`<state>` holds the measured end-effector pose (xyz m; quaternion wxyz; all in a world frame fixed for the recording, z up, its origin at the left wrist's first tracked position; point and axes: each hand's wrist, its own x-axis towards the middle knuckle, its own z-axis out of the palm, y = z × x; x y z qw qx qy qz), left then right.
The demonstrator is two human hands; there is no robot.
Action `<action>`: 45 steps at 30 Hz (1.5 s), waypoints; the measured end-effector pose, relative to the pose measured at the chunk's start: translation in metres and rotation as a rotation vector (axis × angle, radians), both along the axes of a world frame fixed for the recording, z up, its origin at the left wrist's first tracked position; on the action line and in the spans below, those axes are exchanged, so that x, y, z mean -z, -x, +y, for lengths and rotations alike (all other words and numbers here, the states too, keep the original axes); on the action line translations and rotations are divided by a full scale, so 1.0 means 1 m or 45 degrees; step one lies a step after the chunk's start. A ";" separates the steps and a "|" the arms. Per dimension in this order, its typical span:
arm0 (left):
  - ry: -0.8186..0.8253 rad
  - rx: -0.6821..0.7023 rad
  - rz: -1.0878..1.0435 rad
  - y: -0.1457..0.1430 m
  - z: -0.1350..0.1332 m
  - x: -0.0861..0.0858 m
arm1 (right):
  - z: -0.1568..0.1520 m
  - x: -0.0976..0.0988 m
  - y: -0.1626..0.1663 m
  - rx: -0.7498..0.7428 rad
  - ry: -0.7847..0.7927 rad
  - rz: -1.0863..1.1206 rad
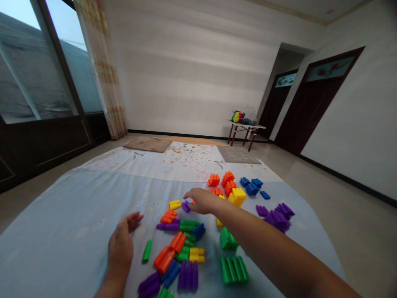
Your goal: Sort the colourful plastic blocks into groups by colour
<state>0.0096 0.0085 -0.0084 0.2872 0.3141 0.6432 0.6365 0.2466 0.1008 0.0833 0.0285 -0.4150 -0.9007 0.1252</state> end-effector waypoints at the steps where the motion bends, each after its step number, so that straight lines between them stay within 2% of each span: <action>1: -0.003 0.003 0.010 0.000 -0.001 0.000 | -0.001 0.005 0.007 0.020 0.004 -0.028; 6: -0.018 0.006 0.031 -0.002 -0.002 -0.001 | -0.005 0.019 0.025 0.089 0.015 -0.105; 11: -0.039 0.011 0.026 -0.002 -0.002 0.001 | -0.019 0.017 0.034 -0.021 0.068 -0.070; 16: -0.063 0.001 0.043 -0.003 -0.002 0.000 | -0.033 0.016 0.052 0.062 -0.014 0.066; 22: -0.064 0.000 0.042 -0.002 -0.001 0.002 | -0.040 0.020 0.074 0.125 0.019 -0.029; 28: -0.057 0.072 0.133 0.000 0.002 0.009 | -0.040 0.021 0.061 -0.050 -0.070 0.239; 32: -0.093 0.231 0.400 -0.014 -0.007 -0.004 | -0.044 0.019 0.047 -0.151 -0.128 0.424; 35: -0.093 0.337 0.491 -0.024 -0.012 -0.017 | -0.048 0.018 0.044 -0.249 -0.160 0.491; 41: 0.036 0.399 0.412 -0.027 -0.009 -0.021 | -0.054 0.024 0.044 -0.312 -0.166 0.553; 45: 0.022 0.416 0.233 -0.028 -0.008 -0.016 | -0.060 0.028 0.042 -0.168 -0.160 0.657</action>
